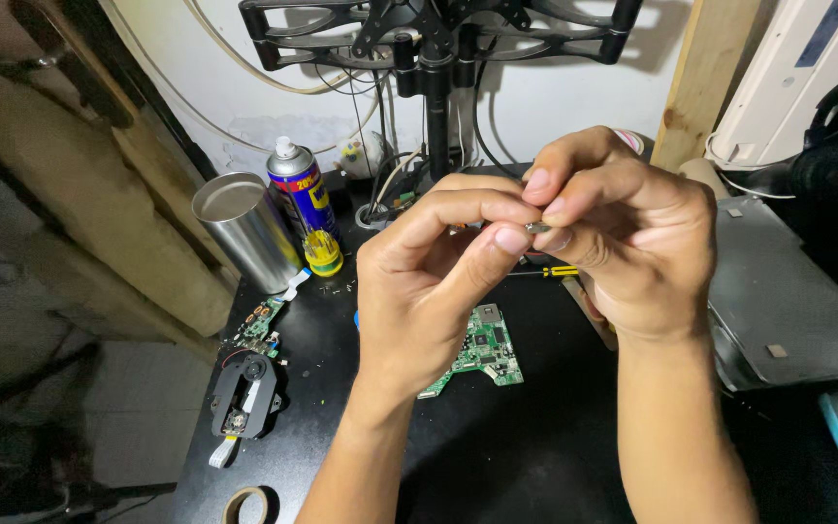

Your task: The person solders components onto a green circuit board, handles a small electronic part, and then uses a digital multimeter to measure points on the board.

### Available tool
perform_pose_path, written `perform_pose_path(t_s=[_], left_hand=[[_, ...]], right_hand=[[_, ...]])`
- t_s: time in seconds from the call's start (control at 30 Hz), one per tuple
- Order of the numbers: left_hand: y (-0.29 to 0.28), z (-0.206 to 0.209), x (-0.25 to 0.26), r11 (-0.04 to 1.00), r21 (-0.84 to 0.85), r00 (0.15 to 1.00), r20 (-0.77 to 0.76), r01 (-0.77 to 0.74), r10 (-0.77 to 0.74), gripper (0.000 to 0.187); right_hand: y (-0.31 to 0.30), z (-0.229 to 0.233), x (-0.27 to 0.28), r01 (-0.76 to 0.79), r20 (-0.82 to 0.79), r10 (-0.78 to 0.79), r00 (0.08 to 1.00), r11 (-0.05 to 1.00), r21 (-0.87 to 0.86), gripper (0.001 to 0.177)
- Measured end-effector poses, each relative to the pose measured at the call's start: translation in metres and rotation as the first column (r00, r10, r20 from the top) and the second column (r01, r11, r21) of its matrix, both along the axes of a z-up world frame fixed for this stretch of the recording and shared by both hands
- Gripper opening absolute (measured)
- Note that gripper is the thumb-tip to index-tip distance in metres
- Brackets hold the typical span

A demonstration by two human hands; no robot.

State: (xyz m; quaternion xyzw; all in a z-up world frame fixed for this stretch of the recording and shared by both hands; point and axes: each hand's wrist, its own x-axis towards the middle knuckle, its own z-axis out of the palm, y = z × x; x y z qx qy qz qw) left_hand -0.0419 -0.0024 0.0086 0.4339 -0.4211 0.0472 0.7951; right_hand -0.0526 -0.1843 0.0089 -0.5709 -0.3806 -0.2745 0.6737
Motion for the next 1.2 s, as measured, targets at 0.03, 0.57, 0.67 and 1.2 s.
perform_pose_path(t_s=[0.03, 0.57, 0.67, 1.2], left_hand=[[0.000, 0.000, 0.000, 1.000, 0.000, 1.000, 0.003, 0.007, -0.007, 0.006], [-0.005, -0.005, 0.012, 0.997, 0.008, 0.995, -0.064, -0.074, 0.074, 0.011], [-0.005, -0.005, 0.018, 0.998, 0.011, 0.990, -0.123, -0.066, 0.067, 0.014], [0.036, -0.106, 0.072, 0.698, 0.490, 0.843, 0.176, -0.523, 0.508, 0.019]], right_hand=[[-0.001, -0.001, 0.000, -0.009, 0.001, 0.009, 1.000, 1.000, -0.010, 0.009], [0.003, -0.003, 0.012, -0.004, -0.092, 0.004, 0.996, 1.000, 0.000, 0.009], [0.003, 0.000, 0.016, -0.009, -0.125, 0.006, 0.992, 1.000, -0.024, 0.008], [0.019, -0.107, 0.074, 0.137, -0.370, -0.269, 0.889, 0.928, -0.347, 0.007]])
